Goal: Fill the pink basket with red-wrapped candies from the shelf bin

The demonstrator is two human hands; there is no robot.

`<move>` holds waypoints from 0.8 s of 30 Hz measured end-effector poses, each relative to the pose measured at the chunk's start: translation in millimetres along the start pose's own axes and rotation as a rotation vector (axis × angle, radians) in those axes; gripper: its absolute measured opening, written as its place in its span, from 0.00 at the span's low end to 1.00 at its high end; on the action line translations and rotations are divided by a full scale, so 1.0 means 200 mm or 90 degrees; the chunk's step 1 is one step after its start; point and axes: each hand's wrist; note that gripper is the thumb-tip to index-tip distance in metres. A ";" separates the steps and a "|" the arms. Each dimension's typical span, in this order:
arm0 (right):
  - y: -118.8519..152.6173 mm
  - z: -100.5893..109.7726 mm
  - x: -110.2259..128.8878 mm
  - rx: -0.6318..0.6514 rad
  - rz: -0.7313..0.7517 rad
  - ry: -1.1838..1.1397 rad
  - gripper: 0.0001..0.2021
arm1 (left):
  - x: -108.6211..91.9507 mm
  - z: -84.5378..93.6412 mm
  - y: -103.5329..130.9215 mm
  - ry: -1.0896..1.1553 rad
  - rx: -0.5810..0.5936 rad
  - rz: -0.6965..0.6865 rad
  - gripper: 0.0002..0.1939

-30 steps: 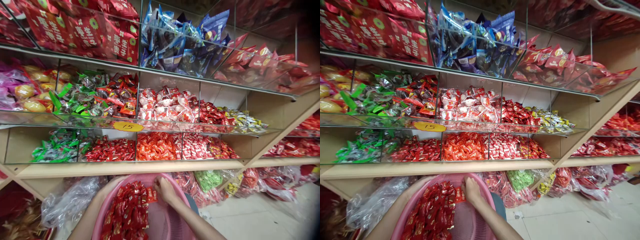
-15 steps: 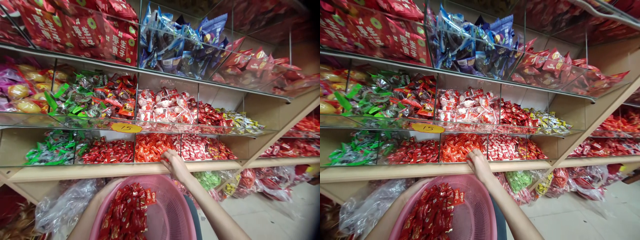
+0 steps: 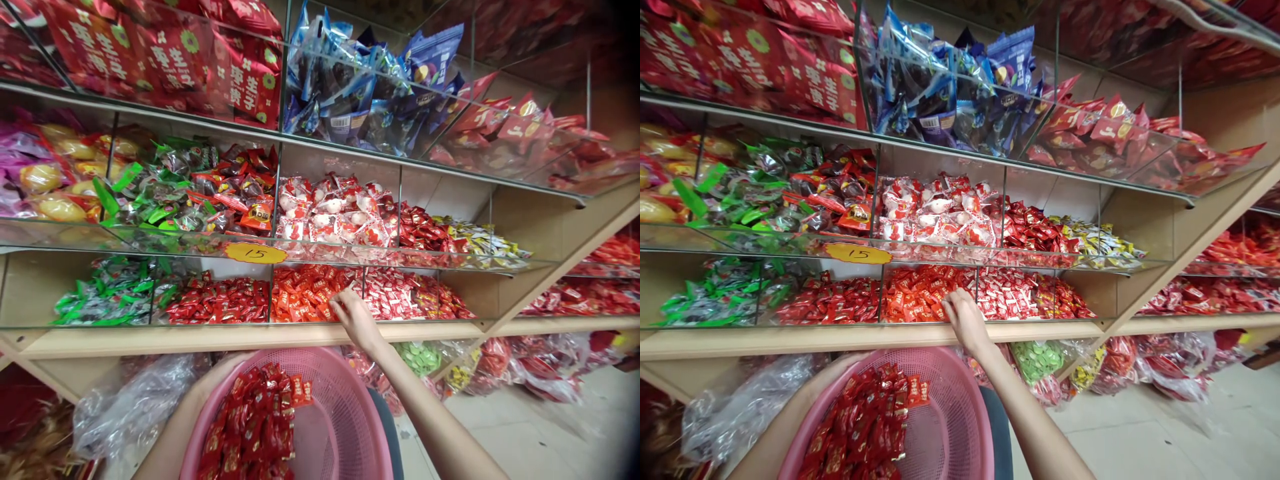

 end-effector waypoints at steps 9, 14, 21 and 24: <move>0.23 0.02 0.24 0.012 -0.050 -0.270 0.11 | 0.01 -0.02 0.00 -0.006 -0.010 0.003 0.15; 0.44 -0.29 0.14 0.216 -0.112 -0.268 0.09 | -0.01 -0.06 0.02 -0.024 -0.019 0.011 0.14; 0.56 -0.53 -0.01 0.421 -0.394 -0.333 0.09 | -0.03 -0.06 0.02 -0.052 -0.031 -0.022 0.13; 0.58 -0.56 0.01 0.565 -0.524 -0.384 0.06 | -0.03 -0.06 0.02 -0.063 -0.038 -0.036 0.12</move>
Point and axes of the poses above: each hand's wrist, its own y-axis away from the middle knuckle, its own z-axis out of the back of the hand, x = y × z, and after that the axes turned 11 degrees about y, right-handed
